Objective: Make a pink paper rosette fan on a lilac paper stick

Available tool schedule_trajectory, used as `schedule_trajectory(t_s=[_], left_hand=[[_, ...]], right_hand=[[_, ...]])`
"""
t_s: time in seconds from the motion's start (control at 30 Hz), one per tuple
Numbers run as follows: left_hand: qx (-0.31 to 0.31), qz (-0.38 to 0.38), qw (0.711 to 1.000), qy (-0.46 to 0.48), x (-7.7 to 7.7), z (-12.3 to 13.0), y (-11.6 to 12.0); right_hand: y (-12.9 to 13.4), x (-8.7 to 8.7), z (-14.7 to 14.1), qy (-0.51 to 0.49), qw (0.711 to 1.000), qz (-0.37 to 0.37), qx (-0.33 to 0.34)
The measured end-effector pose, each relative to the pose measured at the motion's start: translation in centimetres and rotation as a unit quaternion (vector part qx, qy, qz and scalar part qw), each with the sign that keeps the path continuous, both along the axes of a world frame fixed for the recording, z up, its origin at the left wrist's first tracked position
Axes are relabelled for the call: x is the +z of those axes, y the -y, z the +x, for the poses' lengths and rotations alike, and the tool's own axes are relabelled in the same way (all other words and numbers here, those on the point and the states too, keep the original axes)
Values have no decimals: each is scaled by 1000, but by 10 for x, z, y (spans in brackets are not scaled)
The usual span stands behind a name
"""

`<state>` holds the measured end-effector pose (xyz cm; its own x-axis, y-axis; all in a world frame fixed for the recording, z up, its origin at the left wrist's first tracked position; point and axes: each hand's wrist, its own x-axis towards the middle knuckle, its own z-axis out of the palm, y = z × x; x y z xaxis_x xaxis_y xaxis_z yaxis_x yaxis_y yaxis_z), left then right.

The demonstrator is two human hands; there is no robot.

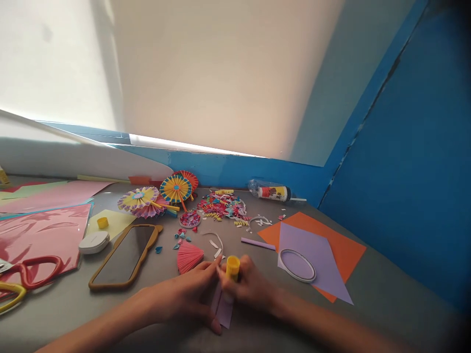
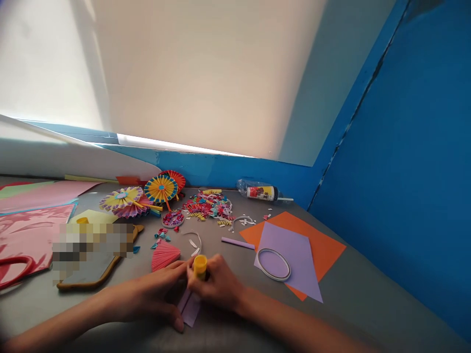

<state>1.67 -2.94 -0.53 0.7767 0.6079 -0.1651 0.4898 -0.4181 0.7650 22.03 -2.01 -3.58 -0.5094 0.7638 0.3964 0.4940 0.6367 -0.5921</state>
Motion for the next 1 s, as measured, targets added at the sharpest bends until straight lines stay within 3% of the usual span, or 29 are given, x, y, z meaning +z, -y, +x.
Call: schedule_trajectory(t_s=[0.1,0.23,0.33,0.47,0.6,0.67,0.83,0.93,1.0], left_hand=[[-6,1,1000,0,1,0,0],[24,-9,1000,-11,6,4,2],[16,2,1000,-6,8,6,3],[23,1,1000,-6,2,5,1],[20,6,1000,-3,-7,2,-2],[20,5,1000,4,-8,1,-2],[5,8,1000,16,-2,2,-1],[31,-15,999,3,3,3,0],[38,-21,999,-6,6,4,1]], right_hand=[[1,1,0,-9,999,26,-31],[6,0,-3,3,999,35,13],[8,-2,-5,-3,998,57,-2],[7,-5,-5,12,997,65,44],[6,-3,-4,10,997,71,8],[6,-2,-4,19,998,60,28],[4,1,-2,8,998,64,3],[3,3,-3,15,998,52,38],[5,3,-5,4,998,60,20]])
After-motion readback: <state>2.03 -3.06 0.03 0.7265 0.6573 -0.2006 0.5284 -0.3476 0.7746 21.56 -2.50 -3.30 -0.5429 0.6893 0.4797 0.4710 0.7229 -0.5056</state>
